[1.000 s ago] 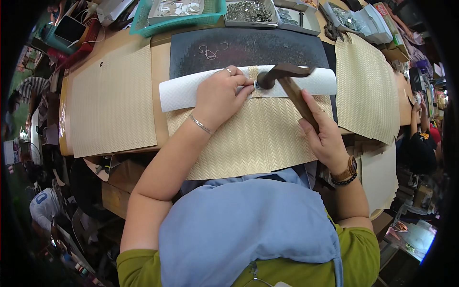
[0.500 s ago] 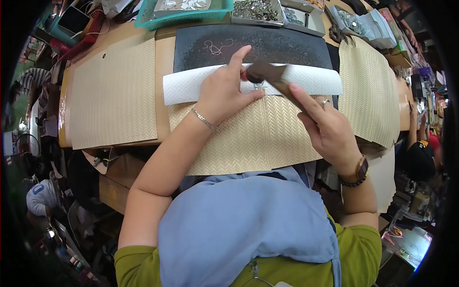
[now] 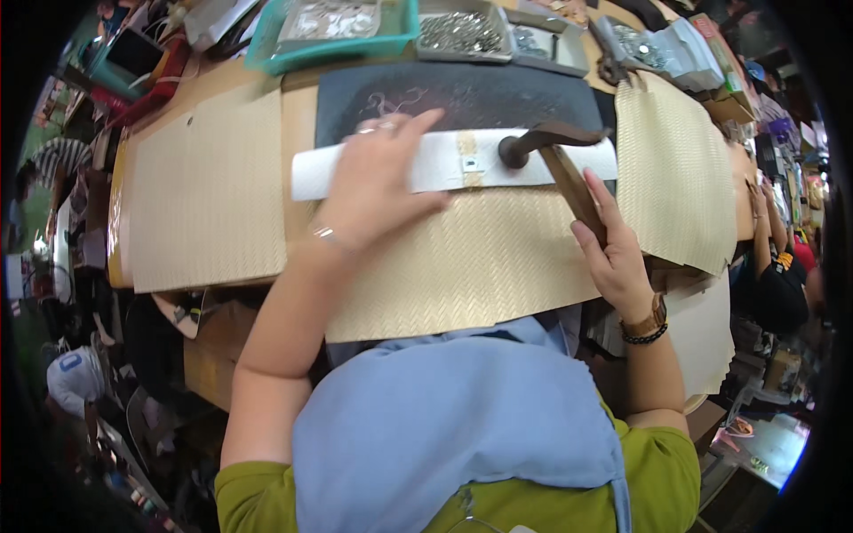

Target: The person hammers metal components onto leather sheets using a punch tool and a hammer. The person positions a metal punch over a mark on the leather, strikes it with the hammer, and repeats this for several marks across multiple leather pieces, occasionally reaching for new metal components from trays.

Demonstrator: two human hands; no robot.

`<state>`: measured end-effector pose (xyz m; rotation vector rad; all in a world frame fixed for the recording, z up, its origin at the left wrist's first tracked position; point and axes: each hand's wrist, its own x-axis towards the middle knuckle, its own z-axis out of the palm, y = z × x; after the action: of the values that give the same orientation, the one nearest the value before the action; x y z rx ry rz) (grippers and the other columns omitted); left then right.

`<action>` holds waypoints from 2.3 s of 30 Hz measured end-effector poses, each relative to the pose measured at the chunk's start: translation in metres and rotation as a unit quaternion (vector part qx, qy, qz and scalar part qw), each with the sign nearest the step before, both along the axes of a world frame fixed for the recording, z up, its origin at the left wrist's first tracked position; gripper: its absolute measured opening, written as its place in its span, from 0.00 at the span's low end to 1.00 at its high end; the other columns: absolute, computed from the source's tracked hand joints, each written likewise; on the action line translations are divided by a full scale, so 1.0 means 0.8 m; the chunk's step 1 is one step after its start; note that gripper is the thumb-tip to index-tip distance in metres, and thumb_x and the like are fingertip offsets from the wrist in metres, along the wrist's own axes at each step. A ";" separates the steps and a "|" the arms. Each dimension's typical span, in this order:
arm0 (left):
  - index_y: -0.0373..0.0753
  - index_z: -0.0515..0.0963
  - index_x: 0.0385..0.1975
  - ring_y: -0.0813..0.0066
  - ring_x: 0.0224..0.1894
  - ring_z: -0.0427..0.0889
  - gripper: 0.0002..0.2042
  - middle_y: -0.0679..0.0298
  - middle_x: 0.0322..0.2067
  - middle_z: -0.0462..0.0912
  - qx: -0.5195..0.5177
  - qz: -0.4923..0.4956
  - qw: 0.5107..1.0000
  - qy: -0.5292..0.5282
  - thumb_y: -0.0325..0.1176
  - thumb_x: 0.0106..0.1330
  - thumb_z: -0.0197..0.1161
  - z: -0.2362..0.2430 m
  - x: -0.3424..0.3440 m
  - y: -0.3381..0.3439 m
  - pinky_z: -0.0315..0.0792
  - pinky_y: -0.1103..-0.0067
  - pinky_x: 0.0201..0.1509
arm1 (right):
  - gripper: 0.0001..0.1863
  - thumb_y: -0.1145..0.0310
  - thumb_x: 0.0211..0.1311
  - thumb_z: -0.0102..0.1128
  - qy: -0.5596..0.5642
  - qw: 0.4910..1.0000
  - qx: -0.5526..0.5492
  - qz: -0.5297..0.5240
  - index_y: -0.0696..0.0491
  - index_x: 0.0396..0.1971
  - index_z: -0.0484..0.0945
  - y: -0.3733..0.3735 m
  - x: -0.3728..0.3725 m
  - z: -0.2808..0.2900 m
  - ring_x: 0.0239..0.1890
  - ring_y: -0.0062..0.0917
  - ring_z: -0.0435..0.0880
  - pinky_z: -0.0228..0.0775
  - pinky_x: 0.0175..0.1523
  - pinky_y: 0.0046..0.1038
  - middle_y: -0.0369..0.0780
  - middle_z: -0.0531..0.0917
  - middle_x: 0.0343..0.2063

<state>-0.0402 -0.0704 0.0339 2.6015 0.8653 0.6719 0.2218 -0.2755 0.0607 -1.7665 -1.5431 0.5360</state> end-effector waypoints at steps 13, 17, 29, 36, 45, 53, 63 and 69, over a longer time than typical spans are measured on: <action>0.33 0.78 0.53 0.81 0.39 0.83 0.15 0.63 0.43 0.86 -0.450 0.193 0.856 -0.166 0.37 0.74 0.64 -0.025 -0.121 0.030 0.79 0.80 0.41 | 0.24 0.63 0.76 0.52 -0.211 0.956 -0.014 -0.205 0.51 0.68 0.73 0.044 0.204 -0.078 0.55 0.48 0.79 0.67 0.64 0.43 0.52 0.80 0.57; 0.31 0.78 0.53 0.79 0.43 0.83 0.16 0.64 0.44 0.86 -0.426 0.137 0.849 -0.281 0.37 0.75 0.63 -0.011 -0.128 0.002 0.78 0.79 0.46 | 0.28 0.52 0.76 0.52 -0.500 0.817 -0.099 -0.272 0.51 0.69 0.70 -0.002 0.287 -0.085 0.66 0.46 0.72 0.64 0.70 0.43 0.51 0.76 0.64; 0.33 0.78 0.58 0.52 0.50 0.85 0.20 0.51 0.49 0.87 -0.056 0.464 0.884 0.001 0.39 0.75 0.56 0.006 -0.561 0.256 0.75 0.66 0.55 | 0.32 0.50 0.73 0.57 -0.379 0.878 -0.099 -0.275 0.44 0.73 0.67 -0.023 0.318 -0.104 0.74 0.46 0.65 0.59 0.74 0.41 0.51 0.67 0.71; 0.38 0.71 0.68 0.45 0.66 0.74 0.31 0.45 0.64 0.75 0.033 0.590 0.798 0.121 0.52 0.72 0.60 -0.053 -0.554 0.267 0.67 0.60 0.70 | 0.21 0.59 0.75 0.56 -0.324 0.903 -0.072 -0.274 0.53 0.61 0.79 -0.019 0.347 -0.099 0.58 0.44 0.81 0.71 0.62 0.37 0.50 0.83 0.54; 0.41 0.74 0.65 0.75 0.55 0.81 0.21 0.66 0.55 0.82 -0.293 0.234 0.893 -0.250 0.38 0.76 0.61 -0.026 -0.259 0.105 0.72 0.78 0.58 | 0.18 0.59 0.77 0.55 -0.345 0.908 -0.010 -0.237 0.60 0.48 0.82 0.010 0.339 0.089 0.44 0.40 0.86 0.74 0.50 0.34 0.51 0.86 0.39; 0.41 0.55 0.75 0.61 0.67 0.74 0.36 0.51 0.68 0.69 -0.621 0.017 0.704 -0.345 0.57 0.77 0.52 -0.007 -0.071 -0.055 0.75 0.69 0.63 | 0.14 0.64 0.74 0.63 0.092 0.977 0.126 -0.146 0.56 0.50 0.85 0.068 0.093 0.167 0.42 0.13 0.81 0.73 0.48 0.19 0.32 0.88 0.41; 0.38 0.58 0.74 0.64 0.69 0.72 0.36 0.55 0.69 0.71 -0.684 -0.007 0.572 -0.453 0.62 0.78 0.44 -0.024 -0.037 -0.050 0.66 0.64 0.72 | 0.19 0.60 0.74 0.60 0.051 0.998 -0.033 0.011 0.57 0.56 0.81 0.056 0.008 0.012 0.50 0.31 0.86 0.76 0.57 0.31 0.44 0.87 0.49; 0.31 0.65 0.67 0.68 0.62 0.76 0.36 0.58 0.60 0.77 -0.511 0.021 0.807 -0.294 0.51 0.68 0.69 -0.026 -0.079 -0.061 0.69 0.69 0.68 | 0.30 0.57 0.62 0.72 -0.265 0.956 0.035 -0.119 0.57 0.59 0.78 0.041 0.038 -0.041 0.43 0.38 0.83 0.76 0.53 0.38 0.47 0.83 0.50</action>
<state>-0.1036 -0.1191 0.0135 1.2982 0.7561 0.6878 0.2518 -0.2431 0.0283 -2.1113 -1.6294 -0.1283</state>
